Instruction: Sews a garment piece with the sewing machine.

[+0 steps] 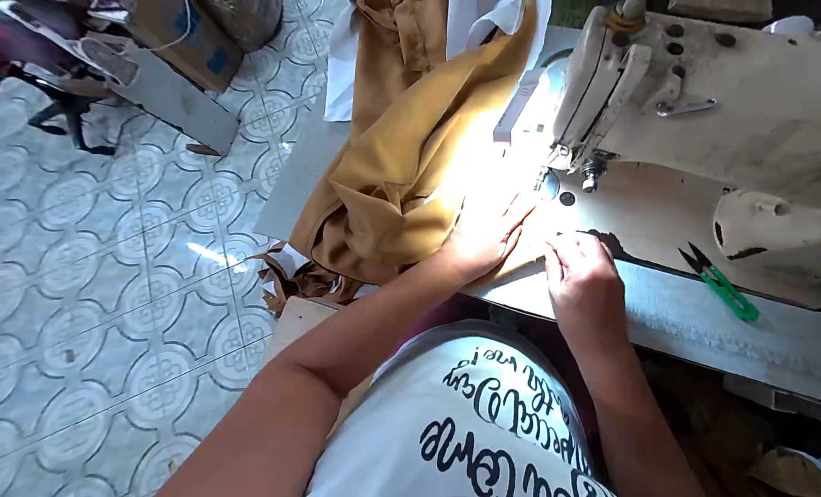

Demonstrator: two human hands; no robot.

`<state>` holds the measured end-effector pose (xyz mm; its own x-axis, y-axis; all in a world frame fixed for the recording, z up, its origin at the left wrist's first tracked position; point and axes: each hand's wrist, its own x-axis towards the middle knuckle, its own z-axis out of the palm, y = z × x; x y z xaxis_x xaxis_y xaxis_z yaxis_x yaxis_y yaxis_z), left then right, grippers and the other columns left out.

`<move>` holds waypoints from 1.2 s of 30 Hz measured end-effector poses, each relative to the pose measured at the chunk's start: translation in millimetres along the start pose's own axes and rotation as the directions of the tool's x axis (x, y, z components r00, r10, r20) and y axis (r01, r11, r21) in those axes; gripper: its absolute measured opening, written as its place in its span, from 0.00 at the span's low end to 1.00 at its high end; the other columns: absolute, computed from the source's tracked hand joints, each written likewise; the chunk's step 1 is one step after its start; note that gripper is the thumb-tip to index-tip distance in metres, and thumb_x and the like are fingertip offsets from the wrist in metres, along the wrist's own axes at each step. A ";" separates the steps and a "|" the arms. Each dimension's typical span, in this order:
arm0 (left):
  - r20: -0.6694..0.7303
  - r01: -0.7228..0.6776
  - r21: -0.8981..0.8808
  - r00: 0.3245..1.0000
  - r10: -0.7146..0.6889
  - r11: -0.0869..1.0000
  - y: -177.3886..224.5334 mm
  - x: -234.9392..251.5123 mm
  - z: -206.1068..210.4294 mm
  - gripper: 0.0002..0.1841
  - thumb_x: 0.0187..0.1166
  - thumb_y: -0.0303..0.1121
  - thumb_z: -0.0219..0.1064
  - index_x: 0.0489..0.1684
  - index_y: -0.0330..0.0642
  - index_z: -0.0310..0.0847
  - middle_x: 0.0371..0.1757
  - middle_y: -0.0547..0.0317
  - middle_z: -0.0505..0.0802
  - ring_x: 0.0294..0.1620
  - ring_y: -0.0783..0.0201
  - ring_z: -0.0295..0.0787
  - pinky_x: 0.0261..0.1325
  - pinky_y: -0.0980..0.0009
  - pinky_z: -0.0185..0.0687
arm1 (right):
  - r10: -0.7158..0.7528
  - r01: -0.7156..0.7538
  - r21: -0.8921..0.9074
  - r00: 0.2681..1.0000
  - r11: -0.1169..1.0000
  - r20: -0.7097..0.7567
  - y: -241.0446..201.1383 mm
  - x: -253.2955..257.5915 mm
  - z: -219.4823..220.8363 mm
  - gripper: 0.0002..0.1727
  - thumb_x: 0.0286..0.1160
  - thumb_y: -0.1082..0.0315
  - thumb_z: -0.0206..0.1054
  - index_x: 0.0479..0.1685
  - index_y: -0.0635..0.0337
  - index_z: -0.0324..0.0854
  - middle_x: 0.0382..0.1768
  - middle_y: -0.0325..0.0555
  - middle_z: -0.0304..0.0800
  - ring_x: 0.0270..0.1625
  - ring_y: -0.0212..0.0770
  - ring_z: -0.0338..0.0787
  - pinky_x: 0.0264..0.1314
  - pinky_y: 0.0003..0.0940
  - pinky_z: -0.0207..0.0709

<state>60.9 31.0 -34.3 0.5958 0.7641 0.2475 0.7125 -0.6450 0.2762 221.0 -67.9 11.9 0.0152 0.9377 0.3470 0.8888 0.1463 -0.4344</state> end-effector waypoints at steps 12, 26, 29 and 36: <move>0.265 -0.009 0.072 0.964 -0.010 0.997 6.0 26.3 -51.0 0.18 0.91 0.39 0.52 0.57 0.40 0.88 0.52 0.45 0.92 0.59 0.45 0.89 0.60 0.46 0.82 | 0.043 -0.042 0.074 0.999 0.996 -0.011 -8.6 27.1 41.5 0.14 0.81 0.76 0.62 0.59 0.71 0.86 0.58 0.66 0.90 0.60 0.60 0.92 0.64 0.52 0.85; 0.098 -0.386 -0.403 0.883 0.458 0.830 -75.9 72.5 -41.2 0.06 0.77 0.33 0.73 0.41 0.45 0.96 0.44 0.56 0.97 0.50 0.59 0.93 0.59 0.62 0.84 | 0.118 -0.115 0.080 0.992 0.990 -0.043 0.3 44.0 53.2 0.12 0.75 0.67 0.72 0.53 0.59 0.92 0.56 0.59 0.90 0.41 0.54 0.95 0.35 0.47 0.88; 0.046 -0.423 -0.328 0.886 0.461 0.845 -78.2 67.3 -37.1 0.08 0.79 0.35 0.70 0.42 0.49 0.97 0.43 0.55 0.97 0.48 0.57 0.94 0.53 0.59 0.86 | 0.086 -0.081 0.068 0.994 0.994 -0.069 1.7 43.9 54.9 0.11 0.76 0.66 0.72 0.51 0.60 0.91 0.54 0.58 0.90 0.42 0.51 0.95 0.37 0.45 0.88; 0.150 -0.373 -0.376 0.879 0.453 0.848 -90.5 69.9 -37.7 0.10 0.79 0.35 0.69 0.50 0.54 0.96 0.52 0.60 0.97 0.58 0.62 0.91 0.66 0.60 0.81 | 0.003 -0.001 0.020 0.997 1.000 -0.080 1.7 45.0 56.6 0.10 0.74 0.68 0.73 0.49 0.48 0.95 0.51 0.57 0.91 0.45 0.56 0.93 0.29 0.45 0.84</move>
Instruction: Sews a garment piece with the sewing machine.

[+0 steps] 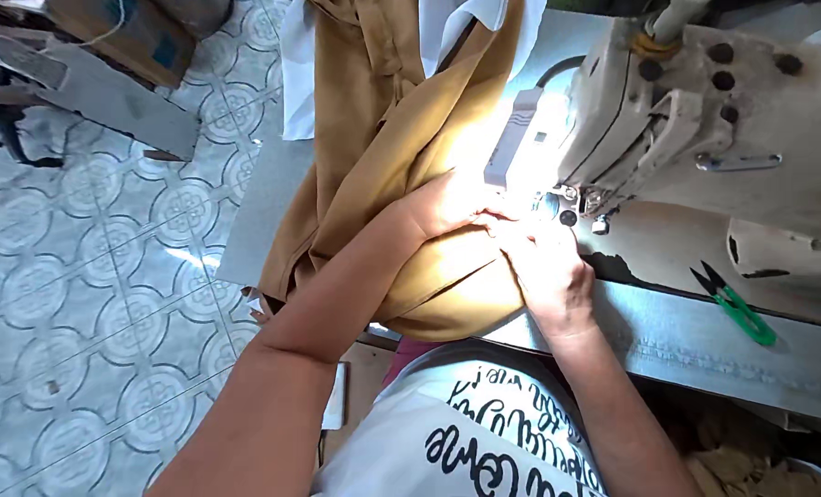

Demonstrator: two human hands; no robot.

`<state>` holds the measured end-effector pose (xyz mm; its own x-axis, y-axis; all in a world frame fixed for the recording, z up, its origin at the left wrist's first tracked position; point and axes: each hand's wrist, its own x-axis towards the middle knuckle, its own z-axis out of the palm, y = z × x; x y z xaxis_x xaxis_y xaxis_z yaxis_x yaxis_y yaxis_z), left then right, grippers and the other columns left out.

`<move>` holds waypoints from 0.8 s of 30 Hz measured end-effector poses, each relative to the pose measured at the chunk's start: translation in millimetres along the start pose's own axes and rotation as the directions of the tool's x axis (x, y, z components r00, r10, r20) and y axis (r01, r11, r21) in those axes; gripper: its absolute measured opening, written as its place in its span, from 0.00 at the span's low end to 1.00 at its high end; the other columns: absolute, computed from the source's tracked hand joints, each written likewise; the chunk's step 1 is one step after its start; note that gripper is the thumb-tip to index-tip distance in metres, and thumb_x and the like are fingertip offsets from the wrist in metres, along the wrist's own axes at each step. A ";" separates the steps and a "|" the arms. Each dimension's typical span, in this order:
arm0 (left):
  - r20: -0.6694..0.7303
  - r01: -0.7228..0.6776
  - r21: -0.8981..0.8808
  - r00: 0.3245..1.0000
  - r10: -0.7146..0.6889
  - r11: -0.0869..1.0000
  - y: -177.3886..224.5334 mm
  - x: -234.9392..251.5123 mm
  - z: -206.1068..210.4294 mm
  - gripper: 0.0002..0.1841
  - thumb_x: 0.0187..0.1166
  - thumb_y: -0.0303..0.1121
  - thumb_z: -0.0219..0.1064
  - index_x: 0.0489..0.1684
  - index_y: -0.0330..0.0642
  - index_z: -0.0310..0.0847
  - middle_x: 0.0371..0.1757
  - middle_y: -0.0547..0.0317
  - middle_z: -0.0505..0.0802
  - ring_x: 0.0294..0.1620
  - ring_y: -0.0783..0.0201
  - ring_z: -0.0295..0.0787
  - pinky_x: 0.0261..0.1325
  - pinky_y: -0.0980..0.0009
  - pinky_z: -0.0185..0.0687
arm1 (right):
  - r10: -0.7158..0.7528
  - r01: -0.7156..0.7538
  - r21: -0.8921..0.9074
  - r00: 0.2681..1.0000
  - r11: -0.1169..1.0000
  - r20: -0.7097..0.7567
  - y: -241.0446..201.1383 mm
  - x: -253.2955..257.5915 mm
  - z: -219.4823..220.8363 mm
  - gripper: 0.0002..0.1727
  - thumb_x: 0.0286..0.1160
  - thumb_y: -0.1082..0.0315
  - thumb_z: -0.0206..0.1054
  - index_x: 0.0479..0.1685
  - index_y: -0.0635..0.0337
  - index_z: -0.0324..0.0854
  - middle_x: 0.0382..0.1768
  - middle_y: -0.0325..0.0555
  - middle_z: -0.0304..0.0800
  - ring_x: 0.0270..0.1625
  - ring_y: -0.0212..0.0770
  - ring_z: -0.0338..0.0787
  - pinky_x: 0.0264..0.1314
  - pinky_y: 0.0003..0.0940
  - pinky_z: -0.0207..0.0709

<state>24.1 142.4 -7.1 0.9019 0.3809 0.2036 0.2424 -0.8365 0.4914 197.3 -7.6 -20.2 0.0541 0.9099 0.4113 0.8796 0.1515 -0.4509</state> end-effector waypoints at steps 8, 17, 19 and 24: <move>-0.064 0.194 -0.386 0.970 -0.236 0.902 6.6 4.9 9.1 0.06 0.79 0.29 0.69 0.41 0.44 0.94 0.41 0.63 0.94 0.44 0.76 0.88 0.53 0.78 0.82 | 0.068 -0.063 -0.086 0.995 0.994 0.069 2.8 6.0 -2.3 0.11 0.74 0.61 0.73 0.47 0.57 0.92 0.44 0.56 0.90 0.38 0.54 0.93 0.32 0.48 0.85; -0.115 0.301 -0.709 0.843 -0.525 0.638 14.3 14.3 21.0 0.13 0.71 0.33 0.80 0.49 0.38 0.88 0.42 0.59 0.96 0.44 0.68 0.95 0.53 0.69 0.93 | 0.105 -0.096 -0.142 0.993 0.985 0.061 15.2 14.4 -1.1 0.13 0.79 0.61 0.66 0.38 0.62 0.89 0.34 0.53 0.89 0.40 0.55 0.93 0.35 0.49 0.83; -0.125 0.293 -0.698 0.849 -0.514 0.654 16.4 14.0 20.2 0.17 0.72 0.34 0.79 0.55 0.38 0.87 0.48 0.59 0.96 0.50 0.69 0.95 0.58 0.69 0.93 | 0.123 -0.115 -0.119 0.991 0.986 0.059 15.5 15.8 -1.1 0.12 0.79 0.62 0.67 0.43 0.62 0.90 0.34 0.54 0.90 0.36 0.54 0.93 0.35 0.50 0.84; -0.155 0.259 -0.694 0.857 -0.491 0.671 12.8 11.7 15.4 0.22 0.76 0.35 0.77 0.66 0.37 0.80 0.58 0.55 0.94 0.62 0.67 0.91 0.69 0.67 0.88 | 0.117 -0.114 -0.047 0.991 0.992 0.064 14.3 19.5 -4.1 0.10 0.78 0.68 0.66 0.46 0.63 0.90 0.33 0.56 0.90 0.34 0.54 0.92 0.33 0.50 0.84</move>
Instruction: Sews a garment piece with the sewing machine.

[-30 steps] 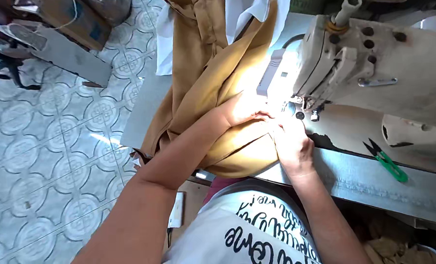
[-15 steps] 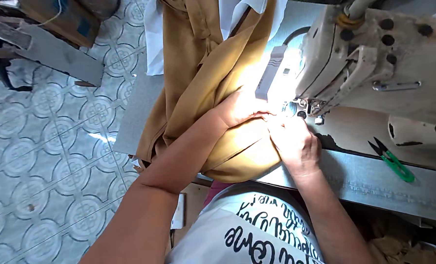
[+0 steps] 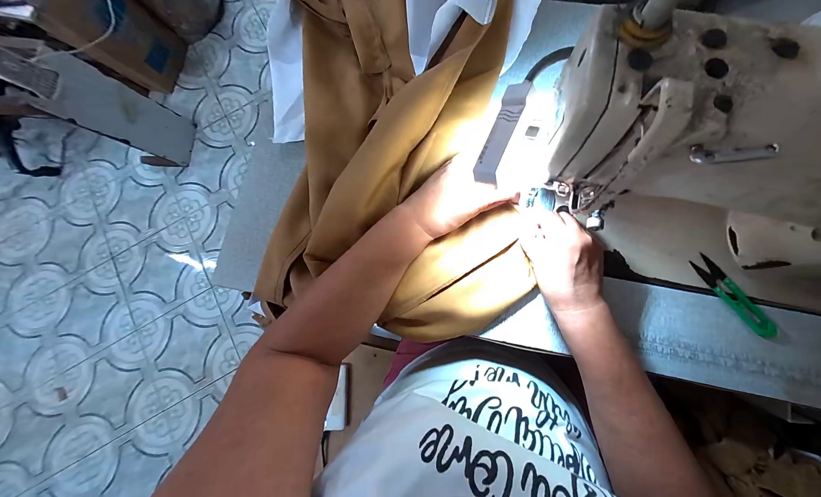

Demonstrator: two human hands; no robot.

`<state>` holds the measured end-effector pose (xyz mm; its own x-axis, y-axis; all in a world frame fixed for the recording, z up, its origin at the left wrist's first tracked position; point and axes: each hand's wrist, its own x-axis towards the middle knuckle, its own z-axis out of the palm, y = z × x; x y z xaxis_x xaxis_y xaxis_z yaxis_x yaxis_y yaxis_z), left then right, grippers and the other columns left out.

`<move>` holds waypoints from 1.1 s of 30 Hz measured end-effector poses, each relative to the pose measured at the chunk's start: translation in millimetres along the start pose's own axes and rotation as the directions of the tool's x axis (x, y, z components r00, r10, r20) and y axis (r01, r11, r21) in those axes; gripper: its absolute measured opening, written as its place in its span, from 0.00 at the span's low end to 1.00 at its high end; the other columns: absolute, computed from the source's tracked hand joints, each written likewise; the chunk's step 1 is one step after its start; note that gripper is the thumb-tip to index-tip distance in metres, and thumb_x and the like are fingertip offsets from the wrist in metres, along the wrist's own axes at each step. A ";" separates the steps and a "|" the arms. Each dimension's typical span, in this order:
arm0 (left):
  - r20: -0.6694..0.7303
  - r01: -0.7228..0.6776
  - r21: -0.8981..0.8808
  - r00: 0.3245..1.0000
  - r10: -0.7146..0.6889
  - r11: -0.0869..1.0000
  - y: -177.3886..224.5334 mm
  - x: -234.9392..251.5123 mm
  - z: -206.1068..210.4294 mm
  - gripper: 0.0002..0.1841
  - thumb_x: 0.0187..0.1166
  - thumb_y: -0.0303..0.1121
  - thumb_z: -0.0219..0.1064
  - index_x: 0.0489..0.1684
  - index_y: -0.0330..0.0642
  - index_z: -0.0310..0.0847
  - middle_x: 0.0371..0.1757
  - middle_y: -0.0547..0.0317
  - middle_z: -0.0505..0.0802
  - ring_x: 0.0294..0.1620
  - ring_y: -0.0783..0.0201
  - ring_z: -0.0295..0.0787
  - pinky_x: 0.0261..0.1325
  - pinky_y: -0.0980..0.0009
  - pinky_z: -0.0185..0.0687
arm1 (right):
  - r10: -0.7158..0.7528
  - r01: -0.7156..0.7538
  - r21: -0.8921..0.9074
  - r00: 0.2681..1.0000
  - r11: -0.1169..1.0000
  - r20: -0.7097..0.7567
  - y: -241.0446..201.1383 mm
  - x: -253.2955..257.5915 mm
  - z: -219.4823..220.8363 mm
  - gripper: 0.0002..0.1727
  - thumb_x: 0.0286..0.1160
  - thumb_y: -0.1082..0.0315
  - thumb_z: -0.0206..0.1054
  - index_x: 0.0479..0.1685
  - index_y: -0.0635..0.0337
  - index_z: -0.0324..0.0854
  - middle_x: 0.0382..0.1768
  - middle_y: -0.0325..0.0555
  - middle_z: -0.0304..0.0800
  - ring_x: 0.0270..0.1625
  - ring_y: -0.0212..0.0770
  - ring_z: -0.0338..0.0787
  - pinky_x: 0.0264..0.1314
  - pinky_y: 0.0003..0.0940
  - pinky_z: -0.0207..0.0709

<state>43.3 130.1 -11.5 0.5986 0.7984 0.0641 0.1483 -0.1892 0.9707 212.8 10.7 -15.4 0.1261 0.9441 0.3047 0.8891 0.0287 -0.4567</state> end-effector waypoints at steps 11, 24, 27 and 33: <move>0.005 0.057 0.162 0.998 -0.059 0.985 5.5 1.0 -0.9 0.09 0.75 0.36 0.75 0.45 0.41 0.87 0.42 0.62 0.95 0.48 0.73 0.92 0.57 0.71 0.88 | -0.006 0.007 0.111 1.000 0.994 -0.015 0.0 -28.6 -9.2 0.11 0.77 0.74 0.69 0.54 0.59 0.92 0.54 0.56 0.91 0.56 0.49 0.92 0.58 0.40 0.87; 0.330 -0.455 0.684 0.890 0.315 0.570 2.3 -5.8 -11.0 0.13 0.85 0.26 0.59 0.41 0.41 0.93 0.43 0.51 0.96 0.49 0.55 0.94 0.54 0.58 0.86 | -0.024 0.025 0.039 0.999 0.999 -0.041 -3.6 -27.5 -6.8 0.10 0.74 0.78 0.68 0.50 0.63 0.92 0.50 0.59 0.91 0.53 0.56 0.92 0.54 0.47 0.87; 0.420 -0.533 0.725 0.844 0.333 0.435 8.1 -3.4 -14.6 0.13 0.74 0.30 0.58 0.40 0.43 0.93 0.40 0.50 0.96 0.41 0.49 0.94 0.44 0.48 0.85 | -0.047 0.047 -0.004 0.999 0.999 -0.019 -2.0 -26.2 -9.1 0.11 0.75 0.77 0.68 0.51 0.62 0.92 0.49 0.58 0.89 0.50 0.55 0.92 0.49 0.45 0.87; 0.274 -0.242 0.839 0.962 0.006 0.488 23.4 -1.0 0.8 0.15 0.84 0.46 0.65 0.41 0.43 0.89 0.37 0.49 0.93 0.44 0.47 0.92 0.50 0.45 0.82 | -0.119 0.119 -0.003 0.993 0.993 0.027 8.2 -26.9 -8.6 0.13 0.79 0.75 0.67 0.58 0.62 0.90 0.53 0.59 0.89 0.46 0.53 0.94 0.45 0.44 0.88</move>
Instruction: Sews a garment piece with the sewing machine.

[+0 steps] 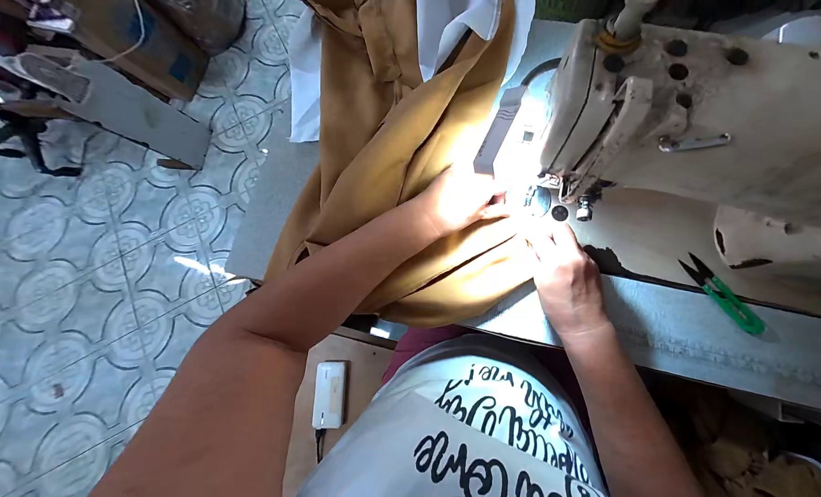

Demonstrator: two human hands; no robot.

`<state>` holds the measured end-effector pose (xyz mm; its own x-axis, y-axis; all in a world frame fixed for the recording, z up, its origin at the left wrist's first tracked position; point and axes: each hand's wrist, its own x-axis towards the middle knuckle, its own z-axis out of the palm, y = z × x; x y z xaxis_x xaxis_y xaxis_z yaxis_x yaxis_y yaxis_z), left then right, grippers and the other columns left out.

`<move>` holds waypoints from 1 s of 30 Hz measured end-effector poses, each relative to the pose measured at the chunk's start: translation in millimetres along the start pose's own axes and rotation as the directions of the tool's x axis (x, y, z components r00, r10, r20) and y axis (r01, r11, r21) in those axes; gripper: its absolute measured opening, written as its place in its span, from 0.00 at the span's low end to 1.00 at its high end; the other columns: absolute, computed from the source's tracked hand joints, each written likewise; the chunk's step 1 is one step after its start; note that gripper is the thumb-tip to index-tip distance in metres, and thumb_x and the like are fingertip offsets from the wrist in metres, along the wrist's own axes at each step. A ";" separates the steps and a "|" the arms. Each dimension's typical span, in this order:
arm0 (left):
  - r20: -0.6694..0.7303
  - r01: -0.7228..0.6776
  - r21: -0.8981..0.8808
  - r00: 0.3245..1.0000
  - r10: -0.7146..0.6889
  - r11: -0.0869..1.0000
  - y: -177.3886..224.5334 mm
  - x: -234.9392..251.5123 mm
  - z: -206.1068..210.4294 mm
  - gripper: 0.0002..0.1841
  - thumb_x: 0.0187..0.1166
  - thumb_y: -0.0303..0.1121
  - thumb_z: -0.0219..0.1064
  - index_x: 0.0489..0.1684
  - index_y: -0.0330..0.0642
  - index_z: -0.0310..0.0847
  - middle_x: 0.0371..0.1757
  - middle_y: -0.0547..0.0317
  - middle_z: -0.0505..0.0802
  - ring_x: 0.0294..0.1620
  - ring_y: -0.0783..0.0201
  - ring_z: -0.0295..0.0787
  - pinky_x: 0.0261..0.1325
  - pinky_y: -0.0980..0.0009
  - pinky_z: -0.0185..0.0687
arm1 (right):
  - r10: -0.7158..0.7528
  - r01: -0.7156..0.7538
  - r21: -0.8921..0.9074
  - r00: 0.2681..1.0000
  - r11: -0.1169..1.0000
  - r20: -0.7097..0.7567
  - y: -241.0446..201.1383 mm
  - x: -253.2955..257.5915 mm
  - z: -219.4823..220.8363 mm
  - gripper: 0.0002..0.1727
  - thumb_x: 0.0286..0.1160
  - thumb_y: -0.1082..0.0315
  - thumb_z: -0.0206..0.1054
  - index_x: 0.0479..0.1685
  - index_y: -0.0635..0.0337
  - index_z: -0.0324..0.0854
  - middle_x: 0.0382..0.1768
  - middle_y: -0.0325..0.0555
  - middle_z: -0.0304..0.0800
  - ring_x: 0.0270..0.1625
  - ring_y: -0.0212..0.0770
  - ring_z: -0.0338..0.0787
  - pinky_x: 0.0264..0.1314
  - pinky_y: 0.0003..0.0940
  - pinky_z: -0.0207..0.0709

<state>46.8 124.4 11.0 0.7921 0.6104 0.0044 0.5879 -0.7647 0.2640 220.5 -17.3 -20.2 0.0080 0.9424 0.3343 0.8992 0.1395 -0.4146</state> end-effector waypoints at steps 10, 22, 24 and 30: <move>0.011 -0.037 -0.220 0.999 0.041 0.975 0.7 6.6 -0.8 0.10 0.82 0.36 0.66 0.45 0.38 0.87 0.38 0.48 0.91 0.42 0.51 0.90 0.48 0.51 0.83 | -0.027 0.030 0.087 0.999 0.996 -0.039 8.4 1.2 1.3 0.12 0.77 0.77 0.67 0.54 0.61 0.92 0.56 0.58 0.90 0.42 0.51 0.95 0.39 0.42 0.89; 0.089 0.248 -0.181 0.968 -0.235 0.952 11.1 4.2 -6.7 0.19 0.82 0.46 0.68 0.61 0.43 0.88 0.46 0.47 0.95 0.54 0.47 0.91 0.62 0.43 0.76 | -0.017 0.018 0.117 1.000 0.993 -0.011 9.1 0.7 1.3 0.14 0.77 0.77 0.67 0.56 0.59 0.92 0.54 0.58 0.89 0.40 0.51 0.94 0.36 0.43 0.88; 0.016 0.196 -0.140 0.980 -0.196 0.971 9.2 3.5 -0.3 0.13 0.83 0.44 0.66 0.50 0.47 0.90 0.46 0.51 0.95 0.60 0.48 0.88 0.75 0.39 0.66 | -0.018 0.018 0.081 1.000 0.997 -0.001 8.2 0.2 1.8 0.14 0.77 0.77 0.67 0.57 0.59 0.92 0.55 0.58 0.89 0.38 0.50 0.94 0.35 0.42 0.88; -0.111 0.096 0.091 0.990 -0.086 0.991 33.1 -4.5 3.9 0.13 0.87 0.33 0.58 0.47 0.45 0.92 0.57 0.47 0.94 0.58 0.42 0.91 0.66 0.33 0.71 | -0.152 0.156 -0.134 0.987 0.979 0.043 8.6 -3.9 4.1 0.19 0.79 0.76 0.62 0.65 0.59 0.88 0.66 0.52 0.90 0.63 0.56 0.91 0.52 0.47 0.87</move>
<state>63.4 95.6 16.0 0.7153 0.6932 0.0887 0.6740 -0.7178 0.1747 226.4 -18.5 -28.6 -0.1475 0.9224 0.3571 0.9399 0.2431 -0.2398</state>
